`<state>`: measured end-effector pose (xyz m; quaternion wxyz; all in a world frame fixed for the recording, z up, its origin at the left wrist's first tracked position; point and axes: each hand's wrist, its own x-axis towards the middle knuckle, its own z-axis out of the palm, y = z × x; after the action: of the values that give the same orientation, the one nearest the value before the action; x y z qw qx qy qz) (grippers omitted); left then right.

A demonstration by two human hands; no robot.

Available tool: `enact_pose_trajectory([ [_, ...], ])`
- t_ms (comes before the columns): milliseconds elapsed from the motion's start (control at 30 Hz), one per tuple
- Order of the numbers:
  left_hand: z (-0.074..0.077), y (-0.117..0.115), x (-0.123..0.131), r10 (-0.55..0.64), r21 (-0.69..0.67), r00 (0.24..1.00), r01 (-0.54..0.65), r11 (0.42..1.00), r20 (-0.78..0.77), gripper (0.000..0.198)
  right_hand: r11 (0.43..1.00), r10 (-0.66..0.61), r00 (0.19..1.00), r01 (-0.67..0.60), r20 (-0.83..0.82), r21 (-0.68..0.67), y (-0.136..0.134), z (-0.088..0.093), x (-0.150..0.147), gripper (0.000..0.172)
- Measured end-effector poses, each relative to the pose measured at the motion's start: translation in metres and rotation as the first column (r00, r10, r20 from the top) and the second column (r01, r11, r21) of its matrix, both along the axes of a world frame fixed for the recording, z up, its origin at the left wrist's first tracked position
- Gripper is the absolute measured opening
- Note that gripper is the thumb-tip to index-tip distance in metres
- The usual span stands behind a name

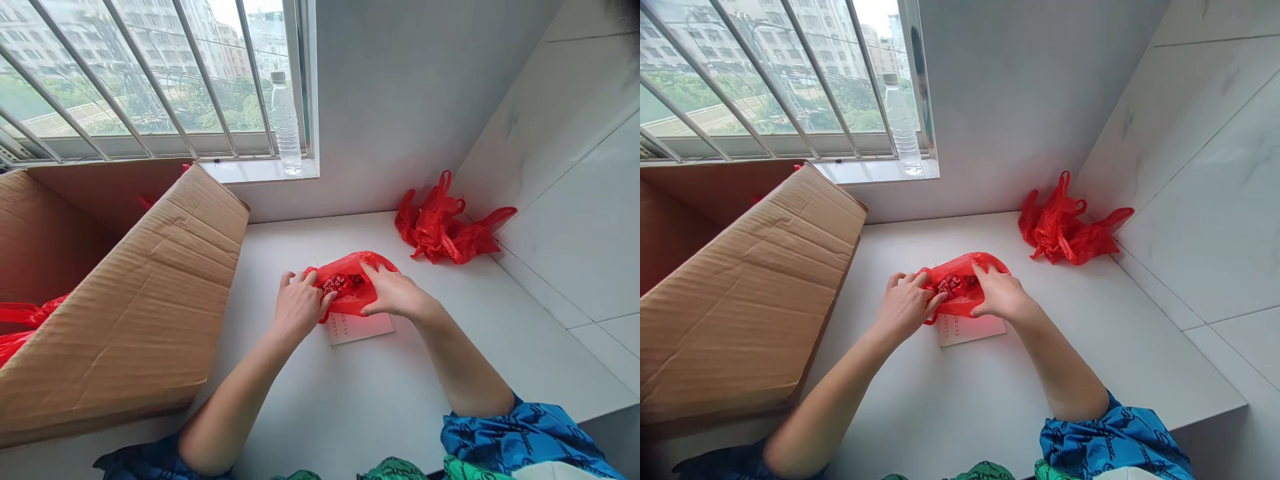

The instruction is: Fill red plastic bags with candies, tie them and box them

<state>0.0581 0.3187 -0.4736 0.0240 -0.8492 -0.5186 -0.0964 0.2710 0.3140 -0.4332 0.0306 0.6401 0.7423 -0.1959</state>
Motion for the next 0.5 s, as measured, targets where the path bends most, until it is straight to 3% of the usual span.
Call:
enact_pose_trajectory([
  [133, -0.002, 0.002, -0.002, -0.033, 0.008, 0.998, 0.033, 0.999, -0.048, 0.039, 0.993, -0.007, 0.999, 0.012, -0.049, 0.118, -0.001, 0.003, 0.0, 0.04],
  [233, -0.007, 0.003, 0.002, -0.088, 0.054, 0.995, 0.091, 0.994, -0.05, 0.008, 0.959, 0.059, 0.995, -0.036, -0.074, 0.282, 0.001, -0.005, -0.008, 0.033],
  [267, -0.01, 0.003, 0.003, -0.094, 0.067, 0.995, 0.097, 0.993, -0.043, 0.003, 0.948, 0.093, 0.993, -0.065, -0.076, 0.312, 0.003, -0.01, -0.01, 0.029],
  [300, -0.014, 0.004, 0.003, -0.089, 0.066, 0.995, 0.091, 0.994, -0.035, 0.012, 0.943, 0.115, 0.991, -0.088, -0.065, 0.322, 0.006, -0.016, -0.012, 0.025],
  [333, -0.018, 0.005, 0.002, -0.075, 0.049, 0.997, 0.076, 0.996, -0.025, 0.024, 0.945, 0.119, 0.992, -0.1, -0.044, 0.311, 0.008, -0.023, -0.013, 0.028],
  [433, -0.029, 0.009, -0.002, -0.014, -0.059, 1.0, 0.014, 0.998, -0.001, 0.064, 0.977, 0.067, 0.998, -0.064, -0.006, 0.204, 0.016, -0.04, -0.009, 0.073],
  [500, -0.032, 0.01, -0.005, -0.014, -0.122, 1.0, 0.014, 0.992, 0.006, 0.08, 0.993, 0.055, 0.998, -0.052, -0.029, 0.106, 0.019, -0.044, -0.004, 0.087],
])
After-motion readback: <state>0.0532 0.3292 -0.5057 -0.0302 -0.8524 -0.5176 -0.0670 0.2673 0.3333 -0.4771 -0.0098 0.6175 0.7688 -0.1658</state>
